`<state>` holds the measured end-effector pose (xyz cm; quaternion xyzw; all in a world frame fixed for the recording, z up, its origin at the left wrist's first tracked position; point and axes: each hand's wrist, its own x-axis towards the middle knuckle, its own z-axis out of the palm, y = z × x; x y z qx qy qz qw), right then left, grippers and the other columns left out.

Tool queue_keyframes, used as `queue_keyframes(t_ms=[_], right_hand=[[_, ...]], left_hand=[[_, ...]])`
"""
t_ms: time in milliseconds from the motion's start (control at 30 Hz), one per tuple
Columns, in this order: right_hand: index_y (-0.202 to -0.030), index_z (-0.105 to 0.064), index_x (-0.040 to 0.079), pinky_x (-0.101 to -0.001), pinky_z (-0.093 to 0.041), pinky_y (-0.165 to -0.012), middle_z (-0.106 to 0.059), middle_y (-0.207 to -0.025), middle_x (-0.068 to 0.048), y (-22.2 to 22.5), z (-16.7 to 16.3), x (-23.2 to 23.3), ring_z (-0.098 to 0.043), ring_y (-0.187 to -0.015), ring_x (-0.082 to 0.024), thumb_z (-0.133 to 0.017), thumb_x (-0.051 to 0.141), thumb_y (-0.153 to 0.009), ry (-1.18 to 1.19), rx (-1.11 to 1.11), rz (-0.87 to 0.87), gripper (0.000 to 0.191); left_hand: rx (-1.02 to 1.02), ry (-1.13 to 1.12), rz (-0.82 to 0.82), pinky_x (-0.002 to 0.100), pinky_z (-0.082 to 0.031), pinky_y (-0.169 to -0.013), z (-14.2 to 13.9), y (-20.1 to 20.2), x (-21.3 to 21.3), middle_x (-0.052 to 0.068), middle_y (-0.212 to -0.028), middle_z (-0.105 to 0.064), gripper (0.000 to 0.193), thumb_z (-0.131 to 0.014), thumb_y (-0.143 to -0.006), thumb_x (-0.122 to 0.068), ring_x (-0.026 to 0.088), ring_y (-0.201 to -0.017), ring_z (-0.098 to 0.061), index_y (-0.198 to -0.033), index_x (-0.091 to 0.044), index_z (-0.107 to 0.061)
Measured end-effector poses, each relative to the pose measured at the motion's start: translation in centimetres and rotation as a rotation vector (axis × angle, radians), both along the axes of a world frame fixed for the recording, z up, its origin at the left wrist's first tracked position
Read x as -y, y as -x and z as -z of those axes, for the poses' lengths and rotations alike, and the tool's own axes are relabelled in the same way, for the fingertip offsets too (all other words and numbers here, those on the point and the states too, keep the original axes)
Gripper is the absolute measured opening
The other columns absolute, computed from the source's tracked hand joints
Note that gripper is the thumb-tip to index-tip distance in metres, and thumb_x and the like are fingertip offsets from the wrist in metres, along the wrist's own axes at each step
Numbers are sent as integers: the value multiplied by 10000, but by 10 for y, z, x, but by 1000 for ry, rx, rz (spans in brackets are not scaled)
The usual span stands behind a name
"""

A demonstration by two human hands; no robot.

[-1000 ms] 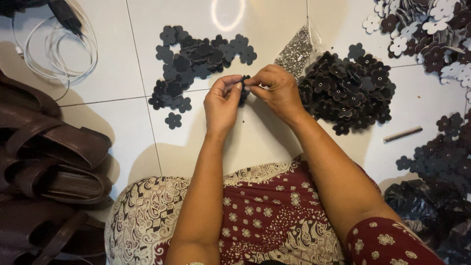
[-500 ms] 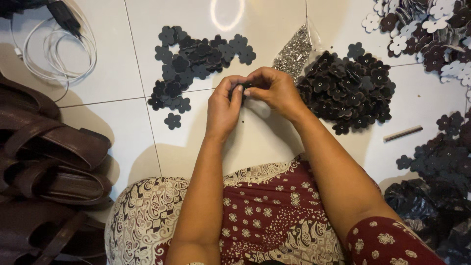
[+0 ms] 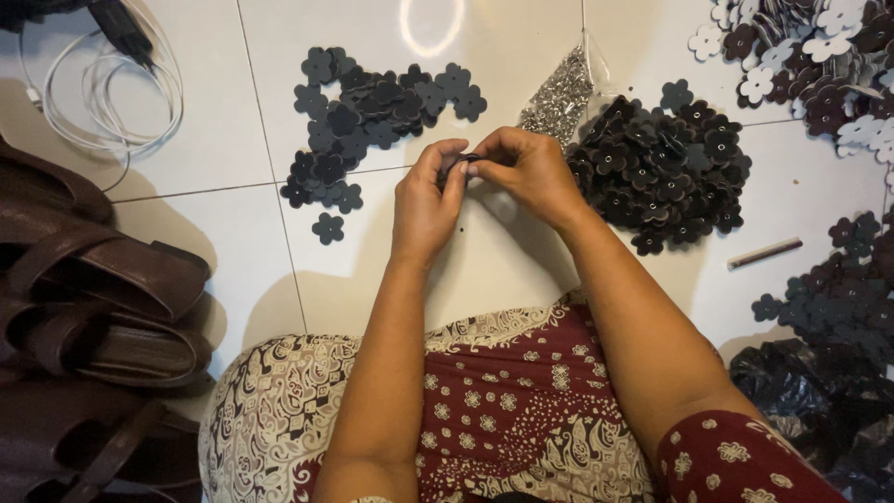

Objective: The person sits on the floor and repeatedly picks up black flower-shaped pieces and small silver fasteners. They attach the fasteners to the center of each flower piece by hand and place the assembled units into a growing pile.

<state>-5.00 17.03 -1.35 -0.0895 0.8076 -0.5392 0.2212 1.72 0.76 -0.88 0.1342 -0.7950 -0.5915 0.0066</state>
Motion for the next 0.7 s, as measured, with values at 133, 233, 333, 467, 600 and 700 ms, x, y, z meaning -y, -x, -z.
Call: queue_keyframes(t_ms=[133, 233, 333, 467, 600, 700], right_hand=[[-983, -728, 21, -262, -547, -655, -729, -819, -15, 0, -1, 0, -653, -725, -85, -807, 170, -890, -157, -40, -26, 193], [-1011, -694, 3, -251, -532, -642, -721, -833, -10, 1, 2, -1, -645, -722, -72, -777, 177, -905, -9, 233, -4, 220], [-1094, -719, -1, -242, -526, -674, -719, -873, -24, 2, 5, -3, -634, -742, -79, -722, 159, -947, 142, 271, 27, 217], [-1097, -706, 7, -234, -547, -702, -734, -893, -14, 4, 9, -5, -657, -751, -77, -678, 144, -940, 195, 326, 41, 209], [-1065, -705, -4, -240, -541, -690, -718, -873, -24, 2, 10, -4, -648, -742, -79, -694, 115, -928, 162, 274, 20, 183], [-1047, -709, -5, -241, -525, -667, -709, -851, -20, 1, 9, -3, -633, -724, -79, -705, 110, -925, 157, 267, 6, 168]], left_hand=[[-21, -53, -7, 292, -599, -821, 3, 1, -3, 55, -1034, -781, 324, -649, -977, -61, 137, -902, -766, -1297, -91, -619], [-20, -135, -42, 283, -595, -837, 9, 0, -4, 62, -1072, -774, 426, -643, -965, -24, 130, -911, -751, -1379, -91, -567], [3, -227, -101, 272, -590, -832, 16, 0, -3, 72, -1077, -748, 527, -631, -959, 5, 117, -916, -730, -1462, -90, -504], [23, -288, -160, 256, -588, -808, 23, 0, -1, 75, -1080, -710, 565, -626, -959, 20, 108, -910, -722, -1493, -90, -476], [32, -393, -154, 251, -601, -826, 26, 2, -1, 76, -1109, -711, 565, -611, -953, 40, 109, -941, -744, -1483, -81, -458], [49, -392, -122, 252, -596, -827, 25, 2, -1, 72, -1064, -696, 578, -619, -951, 52, 106, -942, -730, -1488, -86, -453]])
